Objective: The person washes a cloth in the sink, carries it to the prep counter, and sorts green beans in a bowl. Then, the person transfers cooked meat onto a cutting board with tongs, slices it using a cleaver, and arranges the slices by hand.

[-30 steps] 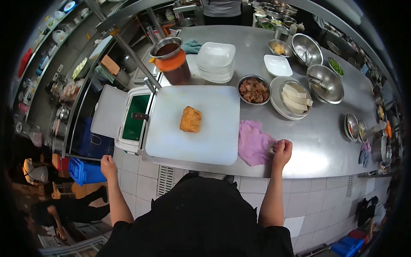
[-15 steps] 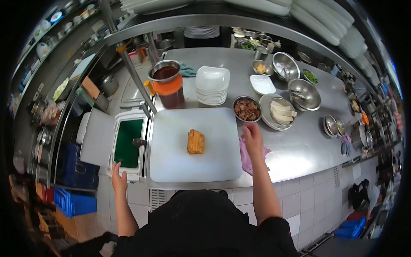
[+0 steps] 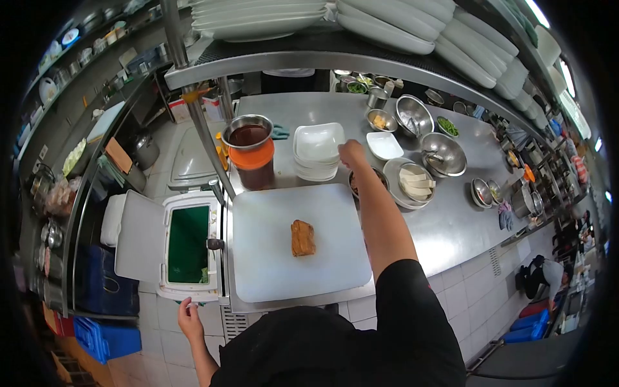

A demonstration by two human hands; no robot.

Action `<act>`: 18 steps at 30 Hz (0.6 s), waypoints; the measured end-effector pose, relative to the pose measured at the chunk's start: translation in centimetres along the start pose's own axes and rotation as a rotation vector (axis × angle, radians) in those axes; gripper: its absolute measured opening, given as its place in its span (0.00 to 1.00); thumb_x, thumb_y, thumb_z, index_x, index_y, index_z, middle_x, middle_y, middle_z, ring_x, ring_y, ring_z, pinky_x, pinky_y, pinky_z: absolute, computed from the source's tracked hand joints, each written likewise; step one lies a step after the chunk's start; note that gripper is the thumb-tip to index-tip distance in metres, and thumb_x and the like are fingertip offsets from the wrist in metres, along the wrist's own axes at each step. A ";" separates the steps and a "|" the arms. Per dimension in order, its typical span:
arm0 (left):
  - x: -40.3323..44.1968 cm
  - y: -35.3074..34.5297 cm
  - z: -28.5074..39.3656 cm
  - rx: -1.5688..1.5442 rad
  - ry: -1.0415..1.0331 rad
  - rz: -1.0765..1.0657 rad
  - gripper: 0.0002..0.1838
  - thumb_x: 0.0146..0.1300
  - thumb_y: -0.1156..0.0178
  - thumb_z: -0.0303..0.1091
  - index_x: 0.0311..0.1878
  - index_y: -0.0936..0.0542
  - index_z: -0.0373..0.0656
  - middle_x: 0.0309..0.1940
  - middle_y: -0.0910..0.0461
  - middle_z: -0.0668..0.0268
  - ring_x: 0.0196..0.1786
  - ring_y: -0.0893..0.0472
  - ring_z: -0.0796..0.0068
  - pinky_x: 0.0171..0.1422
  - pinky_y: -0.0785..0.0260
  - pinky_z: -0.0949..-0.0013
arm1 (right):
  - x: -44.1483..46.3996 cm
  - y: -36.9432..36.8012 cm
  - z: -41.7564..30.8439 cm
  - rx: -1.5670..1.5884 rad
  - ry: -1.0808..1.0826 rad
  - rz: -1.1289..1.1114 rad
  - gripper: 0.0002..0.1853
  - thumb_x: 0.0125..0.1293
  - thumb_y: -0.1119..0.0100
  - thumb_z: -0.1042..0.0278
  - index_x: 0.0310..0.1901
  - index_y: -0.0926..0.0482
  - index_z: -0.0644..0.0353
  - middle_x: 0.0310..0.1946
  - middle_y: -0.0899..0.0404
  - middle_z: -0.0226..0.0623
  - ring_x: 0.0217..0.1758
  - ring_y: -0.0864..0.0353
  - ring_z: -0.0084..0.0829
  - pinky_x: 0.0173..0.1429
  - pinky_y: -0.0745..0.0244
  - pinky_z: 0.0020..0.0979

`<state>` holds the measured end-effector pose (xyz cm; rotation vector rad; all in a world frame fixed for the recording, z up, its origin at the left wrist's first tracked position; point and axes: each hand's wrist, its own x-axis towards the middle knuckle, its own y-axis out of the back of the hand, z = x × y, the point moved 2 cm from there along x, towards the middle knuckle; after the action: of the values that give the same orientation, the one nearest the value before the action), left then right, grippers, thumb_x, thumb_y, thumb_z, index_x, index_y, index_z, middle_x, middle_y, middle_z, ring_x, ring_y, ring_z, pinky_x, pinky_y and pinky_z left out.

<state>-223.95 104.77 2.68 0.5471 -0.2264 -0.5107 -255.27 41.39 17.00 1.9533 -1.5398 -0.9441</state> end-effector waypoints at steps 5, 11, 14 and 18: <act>1.3 -0.3 4.9 -0.330 0.030 0.085 0.12 0.75 0.45 0.32 0.53 0.20 0.34 0.40 0.17 0.63 0.38 0.20 0.77 0.46 0.25 0.73 | -4.0 2.2 0.4 0.102 0.307 0.362 0.08 0.65 0.46 0.68 0.38 0.29 0.65 0.24 0.20 0.43 0.22 0.18 0.35 0.23 0.25 0.37; 3.6 -7.7 17.3 -0.525 -0.115 -0.231 0.13 0.75 0.44 0.33 0.53 0.19 0.33 0.42 0.17 0.62 0.42 0.17 0.77 0.44 0.23 0.73 | -16.4 3.7 2.1 0.146 0.488 0.487 0.09 0.66 0.44 0.69 0.33 0.31 0.65 0.21 0.23 0.49 0.23 0.18 0.47 0.28 0.26 0.42; 3.2 -11.9 25.3 -0.397 -0.237 -0.443 0.15 0.76 0.44 0.38 0.54 0.19 0.35 0.39 0.16 0.63 0.39 0.17 0.77 0.42 0.24 0.73 | -23.0 3.0 3.6 0.346 0.339 0.311 0.10 0.67 0.43 0.70 0.32 0.32 0.64 0.20 0.26 0.49 0.24 0.21 0.49 0.30 0.28 0.44; 1.9 -16.8 30.7 -0.132 -0.435 -0.445 0.13 0.72 0.39 0.40 0.45 0.19 0.37 0.29 0.17 0.65 0.30 0.21 0.78 0.38 0.27 0.72 | -27.2 1.1 8.5 0.306 0.477 0.379 0.11 0.66 0.40 0.70 0.30 0.32 0.63 0.19 0.29 0.47 0.21 0.27 0.44 0.29 0.33 0.42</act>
<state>-239.40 77.98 19.15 0.3502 -0.4862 -1.0714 -266.04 67.80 18.38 1.8043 -1.7360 -0.0773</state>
